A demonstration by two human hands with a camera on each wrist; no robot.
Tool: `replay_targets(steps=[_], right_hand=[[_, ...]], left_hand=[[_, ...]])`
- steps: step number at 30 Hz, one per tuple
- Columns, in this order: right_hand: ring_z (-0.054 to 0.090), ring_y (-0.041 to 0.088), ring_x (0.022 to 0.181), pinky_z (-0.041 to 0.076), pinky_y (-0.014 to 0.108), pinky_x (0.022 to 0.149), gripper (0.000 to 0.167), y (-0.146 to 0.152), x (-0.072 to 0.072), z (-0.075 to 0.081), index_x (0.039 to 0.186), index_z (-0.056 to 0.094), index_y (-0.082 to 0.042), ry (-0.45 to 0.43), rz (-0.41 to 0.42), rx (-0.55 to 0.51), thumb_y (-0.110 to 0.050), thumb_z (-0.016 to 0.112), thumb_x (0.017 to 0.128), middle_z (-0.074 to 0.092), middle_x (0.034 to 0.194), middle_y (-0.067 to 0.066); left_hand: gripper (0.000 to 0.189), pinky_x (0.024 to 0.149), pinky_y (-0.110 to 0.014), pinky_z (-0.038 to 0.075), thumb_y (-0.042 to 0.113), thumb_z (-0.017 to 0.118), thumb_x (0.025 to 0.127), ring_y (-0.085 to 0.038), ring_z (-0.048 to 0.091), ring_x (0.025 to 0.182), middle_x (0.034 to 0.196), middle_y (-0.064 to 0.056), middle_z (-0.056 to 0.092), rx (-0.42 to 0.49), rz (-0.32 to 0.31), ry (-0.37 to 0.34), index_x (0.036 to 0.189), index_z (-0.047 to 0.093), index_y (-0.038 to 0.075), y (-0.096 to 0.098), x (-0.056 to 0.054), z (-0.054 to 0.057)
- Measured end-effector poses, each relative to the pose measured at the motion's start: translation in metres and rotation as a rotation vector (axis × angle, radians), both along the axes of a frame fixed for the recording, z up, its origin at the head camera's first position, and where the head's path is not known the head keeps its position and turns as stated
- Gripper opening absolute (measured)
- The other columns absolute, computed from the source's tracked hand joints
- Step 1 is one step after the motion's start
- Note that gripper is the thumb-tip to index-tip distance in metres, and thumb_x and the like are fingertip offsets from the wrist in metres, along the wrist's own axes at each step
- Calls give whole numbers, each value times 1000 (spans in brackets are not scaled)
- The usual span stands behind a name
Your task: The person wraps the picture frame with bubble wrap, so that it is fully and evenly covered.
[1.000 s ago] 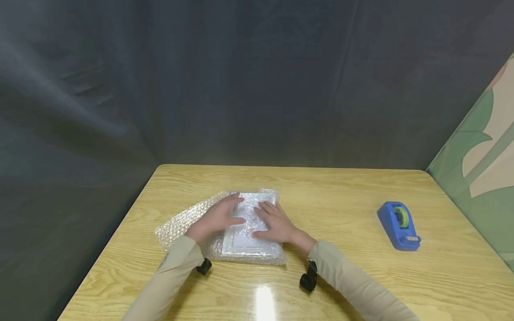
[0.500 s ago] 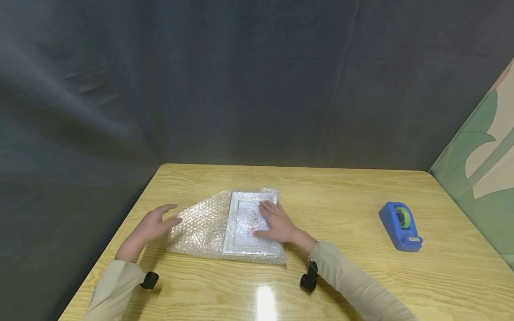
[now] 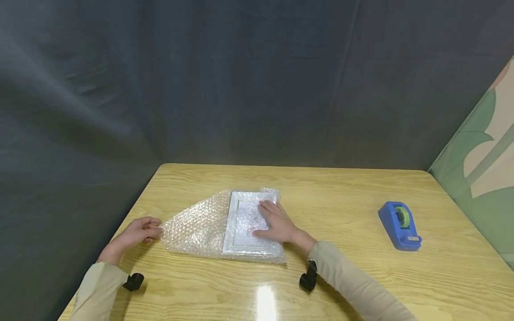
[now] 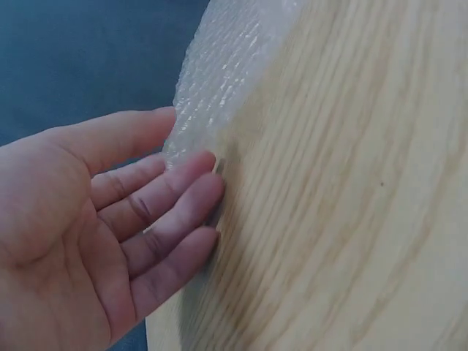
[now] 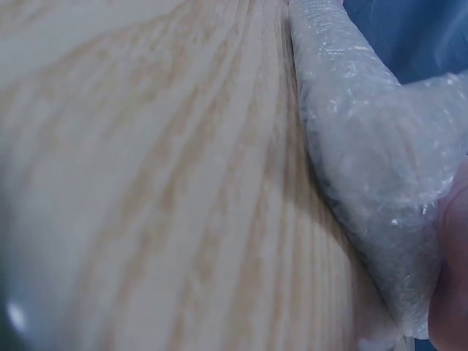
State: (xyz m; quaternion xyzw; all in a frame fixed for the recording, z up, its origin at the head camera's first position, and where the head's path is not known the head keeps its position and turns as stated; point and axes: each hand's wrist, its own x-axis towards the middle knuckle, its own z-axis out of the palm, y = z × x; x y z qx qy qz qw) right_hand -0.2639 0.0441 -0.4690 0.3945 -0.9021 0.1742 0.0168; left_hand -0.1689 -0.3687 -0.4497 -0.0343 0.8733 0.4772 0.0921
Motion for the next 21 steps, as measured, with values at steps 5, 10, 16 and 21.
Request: replay_targets(steps=[5,10,16,21], right_hand=[[21,34,134,5,53,109,83,0,0,0,136,34,5,0,6,-10,-53,57,81,29,144,20],[21,34,134,5,54,109,83,2,1,1,135,35,6,20,3,-4,-53,57,80,29,143,20],[22,36,133,6,55,108,82,3,2,2,135,35,6,33,13,-3,-52,56,81,29,143,21],[20,36,134,5,55,109,83,1,4,4,136,34,6,24,17,1,-52,56,82,27,144,21]], left_hand=[[33,65,-27,54,5,57,87,-9,61,71,81,-1,62,78,6,7,109,46,-18,3,-4,-1],[36,69,-28,54,9,58,88,-8,61,73,82,-2,62,154,8,52,110,47,-17,14,-8,13],[38,73,-28,54,16,60,88,-15,63,80,90,-10,63,196,-38,126,110,50,-13,45,-12,36],[36,74,-28,54,14,59,88,-10,62,78,89,-5,62,249,-65,188,111,51,-12,76,-16,47]])
